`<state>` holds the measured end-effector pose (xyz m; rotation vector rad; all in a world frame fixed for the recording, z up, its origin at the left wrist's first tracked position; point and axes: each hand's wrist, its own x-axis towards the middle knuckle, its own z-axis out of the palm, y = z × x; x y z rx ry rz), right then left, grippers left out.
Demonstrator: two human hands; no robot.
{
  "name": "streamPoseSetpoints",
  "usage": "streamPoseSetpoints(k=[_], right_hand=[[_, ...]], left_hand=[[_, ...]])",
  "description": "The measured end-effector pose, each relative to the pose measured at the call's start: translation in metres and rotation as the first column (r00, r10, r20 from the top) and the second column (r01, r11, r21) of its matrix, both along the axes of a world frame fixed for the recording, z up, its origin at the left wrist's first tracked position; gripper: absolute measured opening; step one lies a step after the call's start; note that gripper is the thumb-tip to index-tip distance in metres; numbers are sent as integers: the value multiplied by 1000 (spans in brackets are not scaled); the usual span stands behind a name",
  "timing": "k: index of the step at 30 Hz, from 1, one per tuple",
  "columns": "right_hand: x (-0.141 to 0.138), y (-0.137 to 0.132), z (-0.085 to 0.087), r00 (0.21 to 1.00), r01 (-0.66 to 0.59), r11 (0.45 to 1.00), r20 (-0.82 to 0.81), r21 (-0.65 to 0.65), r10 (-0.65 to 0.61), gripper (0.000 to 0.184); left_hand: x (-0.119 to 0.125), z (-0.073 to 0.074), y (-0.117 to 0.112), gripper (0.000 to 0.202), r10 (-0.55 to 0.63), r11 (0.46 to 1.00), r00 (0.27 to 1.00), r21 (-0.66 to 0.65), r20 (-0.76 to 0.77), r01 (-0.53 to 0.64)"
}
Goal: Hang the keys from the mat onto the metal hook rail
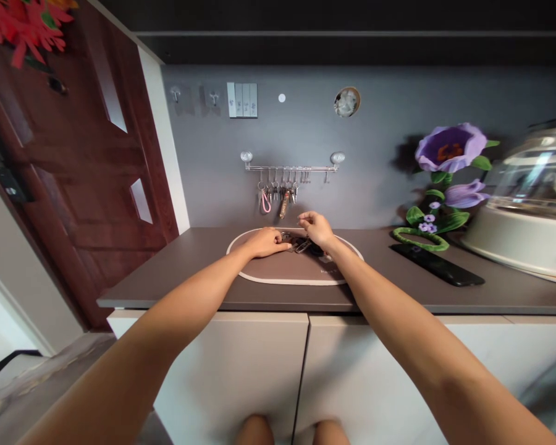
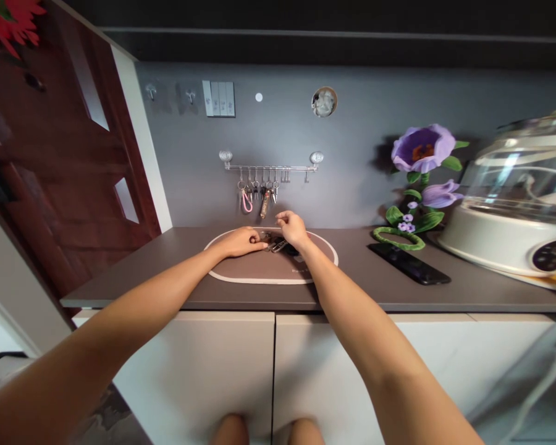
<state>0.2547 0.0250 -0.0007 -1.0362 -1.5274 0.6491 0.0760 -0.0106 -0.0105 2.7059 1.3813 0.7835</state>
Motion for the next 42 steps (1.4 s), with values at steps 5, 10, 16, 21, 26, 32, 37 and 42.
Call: streamPoseSetpoints(k=[5,10,16,21,26,32,37,42], right_hand=[[1,3,-1,994,43,999,103,15,-44,11],[0,1,0,989,69,997,128,35,-73,11],[1,4,0,996,66,998,59,18,-67,10],[1,9,-2,993,83,996,78,12,-84,8],[1,11,-4,995,73,997,68,2,-73,9],[0,6,-2,994,80,997,74,-9,-79,11],[-2,3,-1,994,78,997,78,-23,-76,10],[-3,3,0,997,53,997,64,-62,-49,11]], left_hand=[[0,-3,5,35,-1,1000,1000,8,-16,1],[-2,-1,8,33,18,999,997,-47,77,-14],[-6,1,9,34,69,982,935,-189,349,-2],[-6,-2,16,31,131,947,812,-314,569,68],[-5,0,19,27,135,872,615,-388,777,299],[-6,5,14,28,134,794,474,-380,870,474],[-6,8,12,28,156,735,331,-334,931,591],[-7,12,14,35,231,688,248,-338,941,642]])
